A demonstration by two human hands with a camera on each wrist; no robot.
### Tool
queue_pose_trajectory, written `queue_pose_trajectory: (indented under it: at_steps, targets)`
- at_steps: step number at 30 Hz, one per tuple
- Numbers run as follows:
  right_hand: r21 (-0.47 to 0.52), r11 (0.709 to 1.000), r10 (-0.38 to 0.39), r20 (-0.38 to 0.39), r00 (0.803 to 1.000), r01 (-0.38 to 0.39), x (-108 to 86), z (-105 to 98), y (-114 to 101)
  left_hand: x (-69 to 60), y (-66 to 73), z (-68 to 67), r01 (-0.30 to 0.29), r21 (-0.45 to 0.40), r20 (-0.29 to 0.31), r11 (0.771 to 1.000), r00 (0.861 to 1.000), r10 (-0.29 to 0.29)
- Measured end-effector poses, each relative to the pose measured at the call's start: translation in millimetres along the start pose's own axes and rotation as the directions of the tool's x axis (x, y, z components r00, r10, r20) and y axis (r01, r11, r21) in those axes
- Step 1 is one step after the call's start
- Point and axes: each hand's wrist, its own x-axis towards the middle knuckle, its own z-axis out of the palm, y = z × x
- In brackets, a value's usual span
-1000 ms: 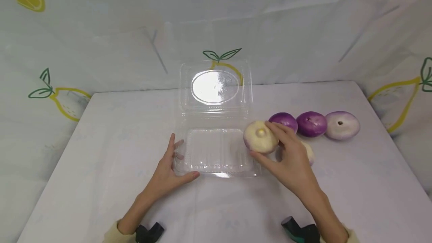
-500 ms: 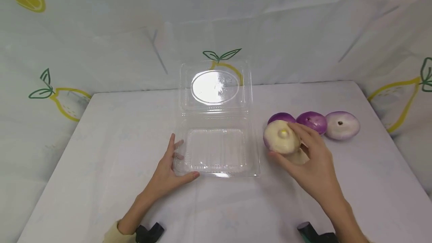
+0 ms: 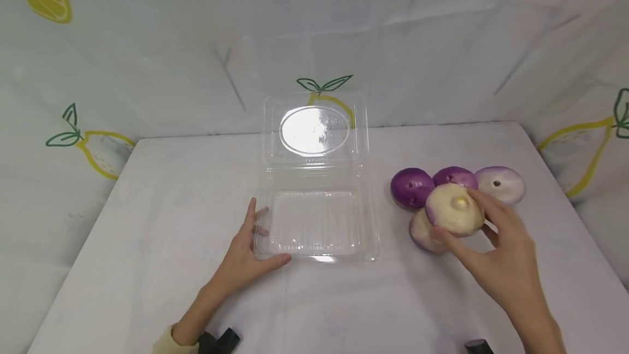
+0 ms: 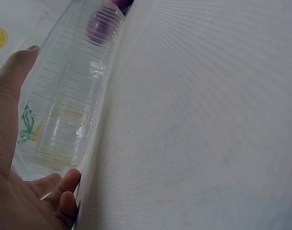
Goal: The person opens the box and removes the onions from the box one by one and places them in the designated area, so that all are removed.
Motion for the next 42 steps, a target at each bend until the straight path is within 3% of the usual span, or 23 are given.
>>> queue_pose_trajectory:
  at_steps: [9, 17, 24, 42]
  targets:
    - [-0.066, 0.991, 0.111, -0.059, 0.992, -0.115, -3.8, -15, 27, -0.8, 1.0, -0.4, -0.006, -0.014, 0.003, 1.000, 1.000, 0.006]
    - [-0.092, 0.982, 0.160, -0.059, 0.985, -0.165, -6.3, -19, 39, -0.8, 0.4, -0.3, 0.018, -0.019, 0.006, 1.000, 1.000, -0.018]
    - [-0.117, 0.970, 0.207, -0.060, 0.977, -0.213, -6.6, -20, 51, -0.3, 0.7, -0.4, 0.002, -0.004, 0.001, 1.000, 1.000, -0.002]
    - [-0.166, 0.967, 0.204, 0.043, 0.978, -0.194, -3.1, -20, 89, -0.2, 0.2, -0.6, -0.007, -0.012, 0.001, 1.000, 1.000, 0.007]
